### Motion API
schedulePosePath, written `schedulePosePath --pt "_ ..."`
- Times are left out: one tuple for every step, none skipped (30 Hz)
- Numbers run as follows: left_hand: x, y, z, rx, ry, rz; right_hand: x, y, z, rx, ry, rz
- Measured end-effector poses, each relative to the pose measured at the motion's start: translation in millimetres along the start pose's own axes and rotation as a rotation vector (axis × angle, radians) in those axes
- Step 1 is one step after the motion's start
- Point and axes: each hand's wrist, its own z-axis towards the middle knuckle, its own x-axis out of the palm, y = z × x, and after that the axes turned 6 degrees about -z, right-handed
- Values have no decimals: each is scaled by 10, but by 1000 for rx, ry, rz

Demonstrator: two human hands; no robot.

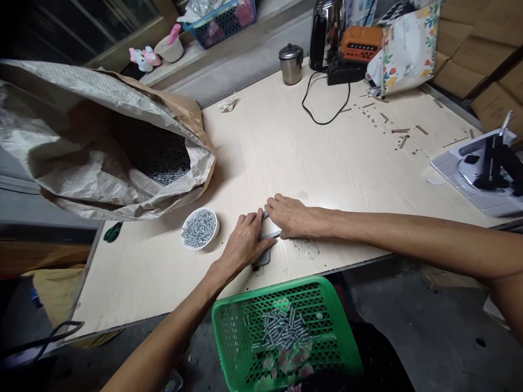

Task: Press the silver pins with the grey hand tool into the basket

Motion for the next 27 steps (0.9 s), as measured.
schedulePosePath --pt "-16 2 25 8 17 20 -15 1 -2 20 11 -18" --pt "-28 -6 38 17 29 32 -29 3 -3 31 25 -36" --pt "-36 -21 43 27 39 36 -39 5 -5 33 40 -47" --pt "-38 -41 43 33 46 35 -45 8 -8 24 54 -47" --pt "-37 -61 41 33 47 34 -47 13 -14 19 62 -38" --pt "-33 -80 41 30 46 34 -43 18 -23 18 68 -19" --pt "-30 -95 43 29 46 36 -36 25 -35 18 72 4" --pt "-30 -105 48 29 47 39 -28 34 -49 20 78 28" --pt "-32 -110 56 30 49 43 -21 43 -64 23 87 48" --pt "-35 -112 62 31 56 47 -14 52 -80 29 101 61" --pt "-38 -115 63 31 67 53 -10 59 -96 35 113 66" --pt "-36 -121 56 27 77 64 -6 62 -111 41 117 64" --pt "-26 -134 37 15 75 79 -4 56 -124 47 108 59" --pt "-3 -155 5 -2 53 95 -1 41 -134 50 89 59" --pt "34 -186 -42 -15 10 112 3 14 -141 45 68 64" --pt "85 -225 -99 -16 -50 126 9 -24 -144 31 54 78" --pt "147 -270 -165 -3 -116 138 17 -70 -143 2 51 100" --pt "214 -319 -233 24 -179 145 28 -119 -137 -39 61 129" --pt "281 -368 -298 58 -224 147 40 -166 -128 -83 74 155" --pt "341 -416 -357 85 -251 143 54 -207 -115 -120 76 174" --pt "389 -460 -404 103 -256 132 68 -236 -99 -133 62 178" --pt "425 -498 -439 107 -241 113 82 -254 -80 -125 35 168" --pt "448 -530 -461 101 -211 88 95 -260 -60 -102 -1 144" --pt "460 -556 -473 90 -174 61 106 -258 -37 -77 -39 115" --pt "465 -575 -476 77 -138 32 116 -252 -15 -60 -76 90" --pt "466 -589 -475 64 -111 4 125 -244 7 -53 -107 74" --pt "463 -598 -475 56 -100 -22 134 -237 26 -54 -132 68"
